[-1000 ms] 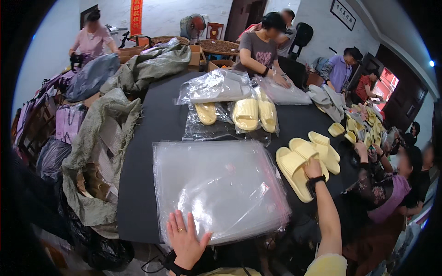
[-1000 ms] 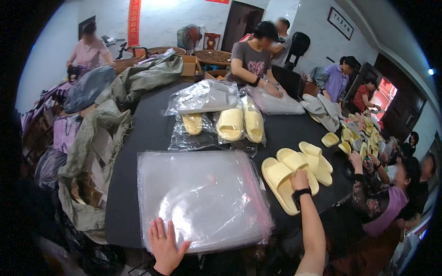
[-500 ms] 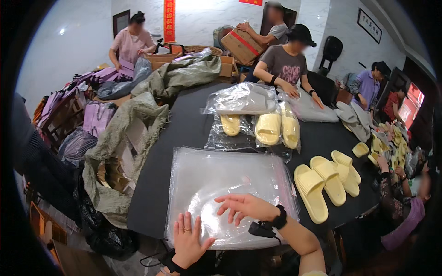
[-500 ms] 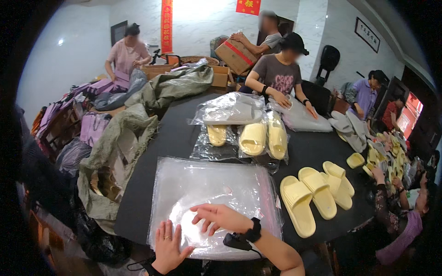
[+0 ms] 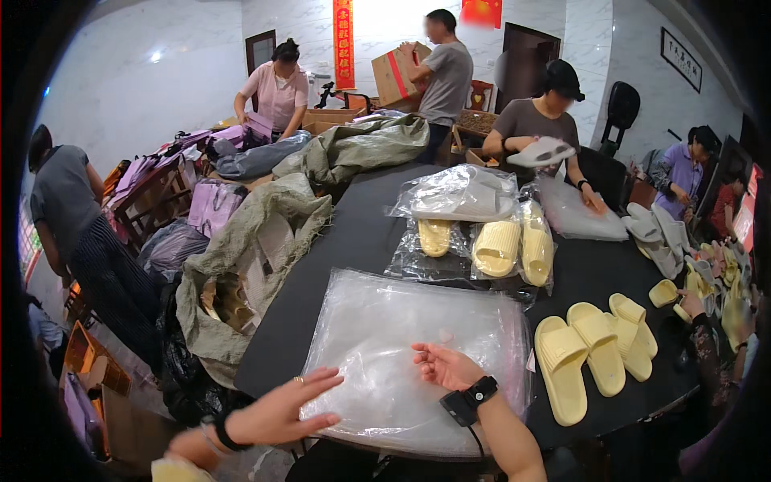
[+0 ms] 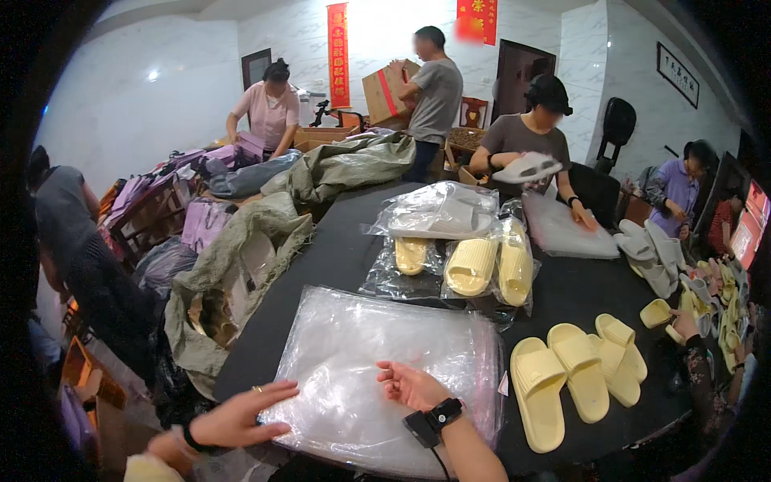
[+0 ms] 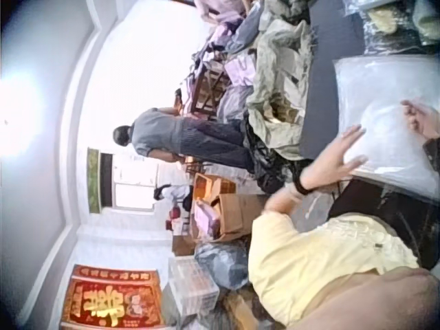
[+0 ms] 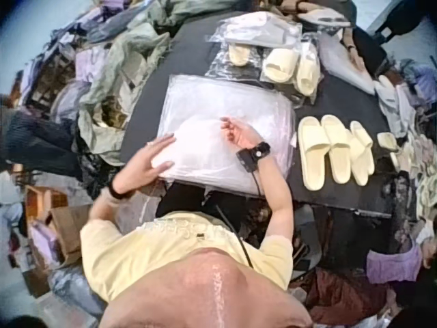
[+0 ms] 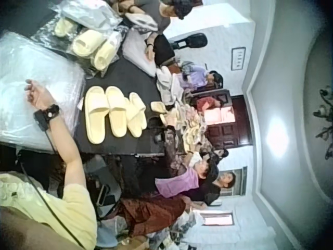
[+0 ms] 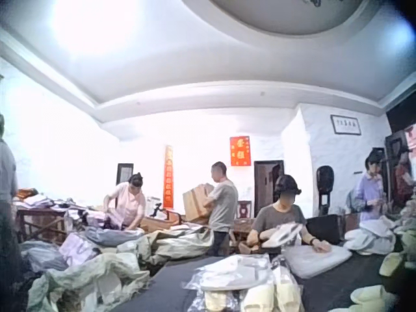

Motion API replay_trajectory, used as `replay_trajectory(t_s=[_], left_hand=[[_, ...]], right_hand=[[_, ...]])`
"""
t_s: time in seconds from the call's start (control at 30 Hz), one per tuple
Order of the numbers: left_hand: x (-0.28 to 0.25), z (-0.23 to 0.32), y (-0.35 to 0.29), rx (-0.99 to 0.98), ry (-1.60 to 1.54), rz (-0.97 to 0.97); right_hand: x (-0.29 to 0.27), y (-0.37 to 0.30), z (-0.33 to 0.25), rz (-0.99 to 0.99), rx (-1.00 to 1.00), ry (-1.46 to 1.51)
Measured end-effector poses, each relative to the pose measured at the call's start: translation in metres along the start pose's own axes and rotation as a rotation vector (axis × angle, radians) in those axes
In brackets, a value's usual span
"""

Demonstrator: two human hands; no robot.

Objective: The recorder sorts and places foam sandals into plastic bags for packaging.

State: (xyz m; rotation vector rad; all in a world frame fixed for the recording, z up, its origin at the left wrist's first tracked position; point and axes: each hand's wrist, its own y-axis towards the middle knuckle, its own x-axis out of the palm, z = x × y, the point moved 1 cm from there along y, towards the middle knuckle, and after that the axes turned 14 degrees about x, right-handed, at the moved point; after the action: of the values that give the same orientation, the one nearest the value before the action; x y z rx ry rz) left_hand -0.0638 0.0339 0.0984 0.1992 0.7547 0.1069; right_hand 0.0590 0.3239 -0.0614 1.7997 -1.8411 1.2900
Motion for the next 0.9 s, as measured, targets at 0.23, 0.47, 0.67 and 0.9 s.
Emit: replay_trajectory(t_s=[0.23, 0.47, 0.67, 0.9], left_hand=[[-0.051, 0.078, 0.125, 0.075, -0.491, -0.083], [0.031, -0.046, 0.290, -0.407, -0.756, 0.105], [0.115, -0.151, 0.362, -0.696, -0.813, 0.343], [0.115, -0.145, 0.370, -0.344, -1.178, 0.340]], right_hand=[[0.005, -0.002, -0.003, 0.003, -0.008, 0.002], [0.005, 0.005, -0.006, -0.004, 0.003, 0.018], [-0.003, -0.002, -0.002, -0.001, -0.024, 0.039], [-0.004, 0.004, 0.000, -0.071, -0.034, 0.031]])
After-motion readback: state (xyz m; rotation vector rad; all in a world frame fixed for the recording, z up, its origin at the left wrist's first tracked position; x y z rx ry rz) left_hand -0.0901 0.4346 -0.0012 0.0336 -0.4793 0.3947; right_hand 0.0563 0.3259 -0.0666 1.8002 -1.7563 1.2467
